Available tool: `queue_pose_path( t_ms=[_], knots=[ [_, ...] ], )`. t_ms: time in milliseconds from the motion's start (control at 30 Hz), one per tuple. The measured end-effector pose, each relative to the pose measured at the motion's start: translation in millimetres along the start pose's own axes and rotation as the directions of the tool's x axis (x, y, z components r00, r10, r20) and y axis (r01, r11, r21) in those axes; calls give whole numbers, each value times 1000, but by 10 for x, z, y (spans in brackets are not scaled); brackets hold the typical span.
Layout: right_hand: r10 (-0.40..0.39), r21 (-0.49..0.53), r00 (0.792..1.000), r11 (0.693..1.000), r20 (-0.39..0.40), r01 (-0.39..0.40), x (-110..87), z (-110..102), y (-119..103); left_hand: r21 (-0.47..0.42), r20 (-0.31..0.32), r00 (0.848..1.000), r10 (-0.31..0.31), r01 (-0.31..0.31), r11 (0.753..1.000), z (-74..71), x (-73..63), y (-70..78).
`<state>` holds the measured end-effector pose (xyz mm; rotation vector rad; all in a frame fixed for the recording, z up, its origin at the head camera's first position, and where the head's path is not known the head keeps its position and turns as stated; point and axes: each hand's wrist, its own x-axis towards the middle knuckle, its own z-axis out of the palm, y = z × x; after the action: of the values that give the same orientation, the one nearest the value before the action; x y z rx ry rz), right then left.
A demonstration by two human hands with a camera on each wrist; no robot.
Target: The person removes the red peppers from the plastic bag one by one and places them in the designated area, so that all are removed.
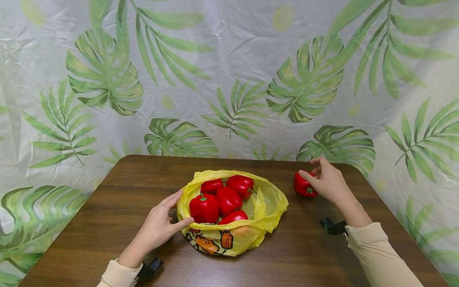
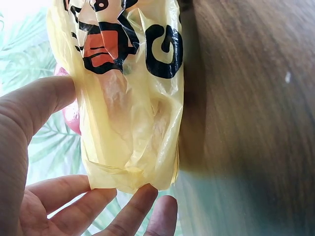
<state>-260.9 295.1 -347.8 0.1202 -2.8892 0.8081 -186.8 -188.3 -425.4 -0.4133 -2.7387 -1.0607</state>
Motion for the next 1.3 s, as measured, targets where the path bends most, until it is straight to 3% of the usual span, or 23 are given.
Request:
queue_pose_path(
  t_ms=[400, 667, 1033, 1300],
  knots=[
    [-63, 30, 994, 998, 84, 60, -28, 72, -328, -6, -5, 1000, 4, -4, 1000, -1, 1, -1],
    [-128, 103, 983, 988, 133, 114, -65, 148, -526, -2, -6, 1000, 6, -6, 1000, 0, 1, -1],
    [-201, 212, 949, 966, 243, 150, -80, 302, -761, -15, -4, 1000, 24, -24, 1000, -28, -15, 19],
    [-236, 293, 911, 946, 337, 137, -50, 478, -919, -6, -1, 1000, 11, -11, 1000, 0, -15, -1]
  ],
)
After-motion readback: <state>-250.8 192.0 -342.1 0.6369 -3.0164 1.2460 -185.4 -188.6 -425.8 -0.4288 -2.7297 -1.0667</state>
